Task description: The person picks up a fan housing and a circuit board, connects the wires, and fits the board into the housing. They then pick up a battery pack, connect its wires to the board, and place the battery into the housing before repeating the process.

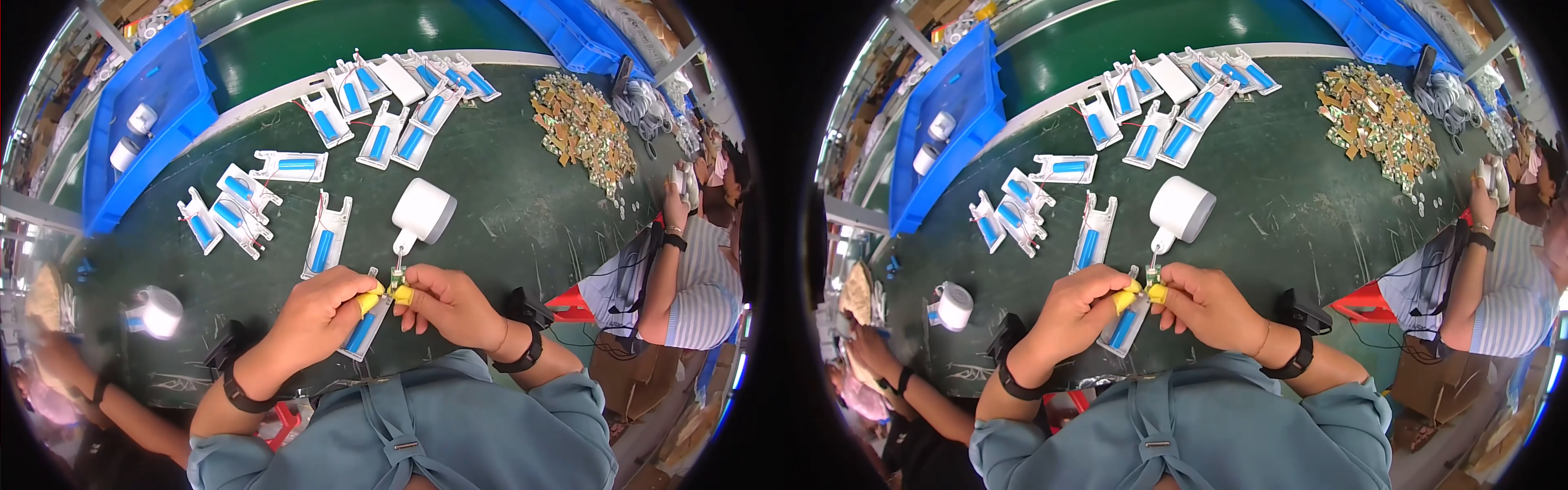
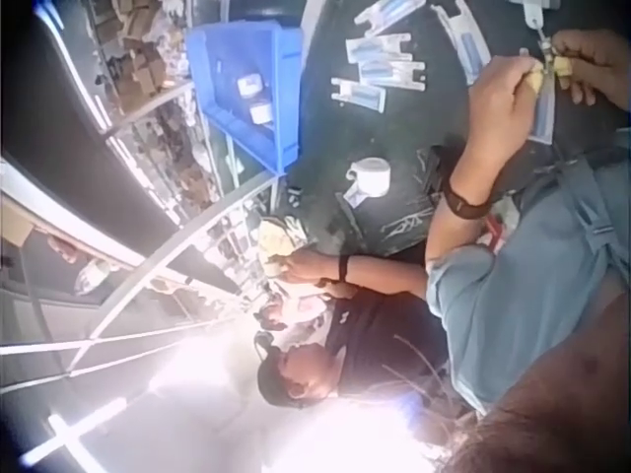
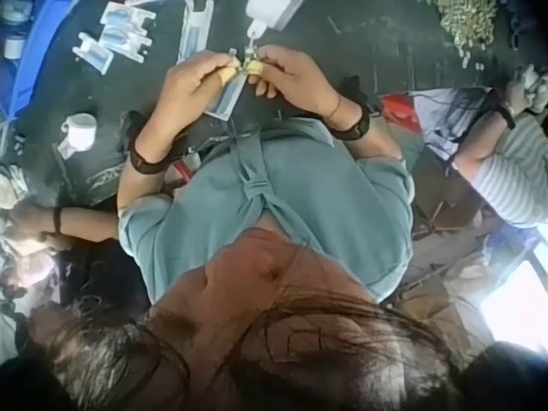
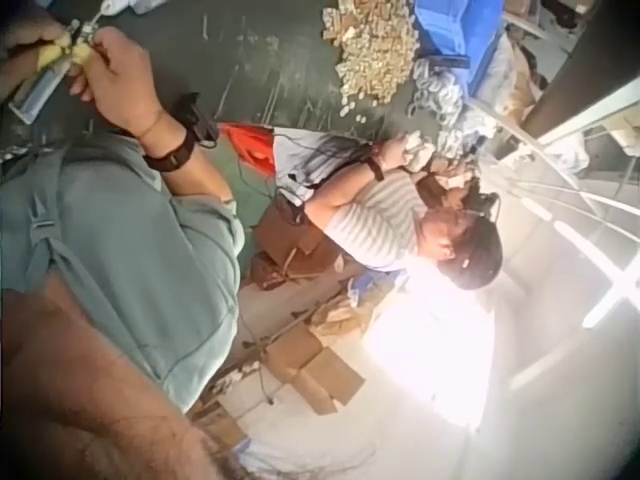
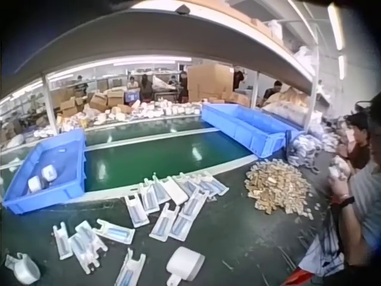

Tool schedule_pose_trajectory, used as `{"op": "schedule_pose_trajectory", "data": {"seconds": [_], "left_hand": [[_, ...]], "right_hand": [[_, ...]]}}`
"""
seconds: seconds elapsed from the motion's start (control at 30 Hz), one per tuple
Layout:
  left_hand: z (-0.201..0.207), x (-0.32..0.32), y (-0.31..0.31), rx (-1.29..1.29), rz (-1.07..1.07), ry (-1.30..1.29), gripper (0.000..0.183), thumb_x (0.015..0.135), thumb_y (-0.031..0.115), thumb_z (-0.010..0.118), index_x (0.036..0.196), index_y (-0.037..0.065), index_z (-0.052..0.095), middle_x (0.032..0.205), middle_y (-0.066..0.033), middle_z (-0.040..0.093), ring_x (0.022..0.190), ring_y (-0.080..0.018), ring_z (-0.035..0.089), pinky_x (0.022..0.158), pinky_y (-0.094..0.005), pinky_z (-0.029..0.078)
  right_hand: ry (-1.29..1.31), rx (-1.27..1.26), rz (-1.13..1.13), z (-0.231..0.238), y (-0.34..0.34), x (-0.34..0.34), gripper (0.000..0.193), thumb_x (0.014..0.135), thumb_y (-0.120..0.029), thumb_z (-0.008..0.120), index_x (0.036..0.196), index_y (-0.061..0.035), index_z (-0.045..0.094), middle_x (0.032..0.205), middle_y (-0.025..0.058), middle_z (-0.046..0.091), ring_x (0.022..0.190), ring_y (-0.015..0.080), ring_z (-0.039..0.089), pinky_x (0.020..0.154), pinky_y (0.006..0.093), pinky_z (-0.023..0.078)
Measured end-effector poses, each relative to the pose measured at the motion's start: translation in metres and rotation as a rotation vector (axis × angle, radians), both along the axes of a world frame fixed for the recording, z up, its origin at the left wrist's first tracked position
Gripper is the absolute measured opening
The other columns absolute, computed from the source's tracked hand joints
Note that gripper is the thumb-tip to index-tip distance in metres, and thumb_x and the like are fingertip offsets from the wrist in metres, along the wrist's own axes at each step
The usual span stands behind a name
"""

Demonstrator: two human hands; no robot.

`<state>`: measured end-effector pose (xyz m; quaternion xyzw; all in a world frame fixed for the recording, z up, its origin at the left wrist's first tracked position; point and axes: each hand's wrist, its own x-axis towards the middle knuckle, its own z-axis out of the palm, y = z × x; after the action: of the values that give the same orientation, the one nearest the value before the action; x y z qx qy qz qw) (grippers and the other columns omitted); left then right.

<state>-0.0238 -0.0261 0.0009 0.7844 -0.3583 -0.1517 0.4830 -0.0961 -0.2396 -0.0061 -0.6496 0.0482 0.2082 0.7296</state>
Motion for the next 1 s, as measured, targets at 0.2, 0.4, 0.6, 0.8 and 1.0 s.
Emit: {"op": "schedule_pose_trajectory", "data": {"seconds": [0.2,0.4,0.6,0.8,1.0], "left_hand": [[-0.002,-0.003,-0.002,-0.001,0.062,0.138,0.014,0.086,-0.003,0.061,0.1,-0.001,0.061,0.086,-0.0038,0.062,0.067,-0.0075,0.057,0.059,-0.0222,0.046],[-0.008,-0.005,-0.003,-0.041,0.03,0.141,0.016,0.087,-0.002,0.059,0.102,-0.001,0.056,0.088,-0.005,0.058,0.068,-0.0075,0.057,0.059,-0.0219,0.046],[-0.009,-0.006,-0.004,-0.033,0.022,0.123,0.023,0.083,0.0,0.061,0.105,-0.001,0.054,0.088,-0.0084,0.057,0.068,-0.0153,0.057,0.061,-0.0271,0.048],[-0.011,-0.008,-0.004,-0.033,0.004,0.098,0.023,0.082,0.0,0.06,0.105,-0.001,0.054,0.087,-0.0069,0.056,0.067,-0.0113,0.055,0.059,-0.0245,0.046],[-0.014,-0.009,-0.005,-0.055,0.005,0.095,0.023,0.082,-0.001,0.059,0.104,0.0,0.054,0.087,-0.0065,0.055,0.066,-0.011,0.054,0.058,-0.024,0.046]], "right_hand": [[-0.07,-0.137,0.056,0.003,0.002,0.001,0.012,0.096,-0.006,0.048,0.102,-0.0009,0.057,0.083,0.0049,0.066,0.067,0.0082,0.064,0.056,0.0232,0.05],[-0.083,-0.146,0.044,0.003,0.004,0.001,0.011,0.095,-0.006,0.049,0.1,-0.0009,0.057,0.083,0.005,0.067,0.067,0.0083,0.064,0.056,0.0231,0.05],[-0.088,-0.136,0.045,0.003,0.006,0.0,0.014,0.097,-0.003,0.048,0.106,-0.0002,0.059,0.089,0.0043,0.067,0.074,0.0071,0.064,0.059,0.0209,0.051],[-0.231,-0.281,0.017,-0.001,0.012,-0.006,0.014,0.095,0.0,0.049,0.103,0.001,0.06,0.089,0.0058,0.068,0.072,0.0091,0.067,0.062,0.0223,0.053],[-0.344,-0.361,-0.002,-0.01,0.015,-0.009,0.014,0.094,0.002,0.051,0.104,0.0013,0.06,0.086,0.0067,0.067,0.07,0.0115,0.067,0.062,0.0242,0.053]]}}
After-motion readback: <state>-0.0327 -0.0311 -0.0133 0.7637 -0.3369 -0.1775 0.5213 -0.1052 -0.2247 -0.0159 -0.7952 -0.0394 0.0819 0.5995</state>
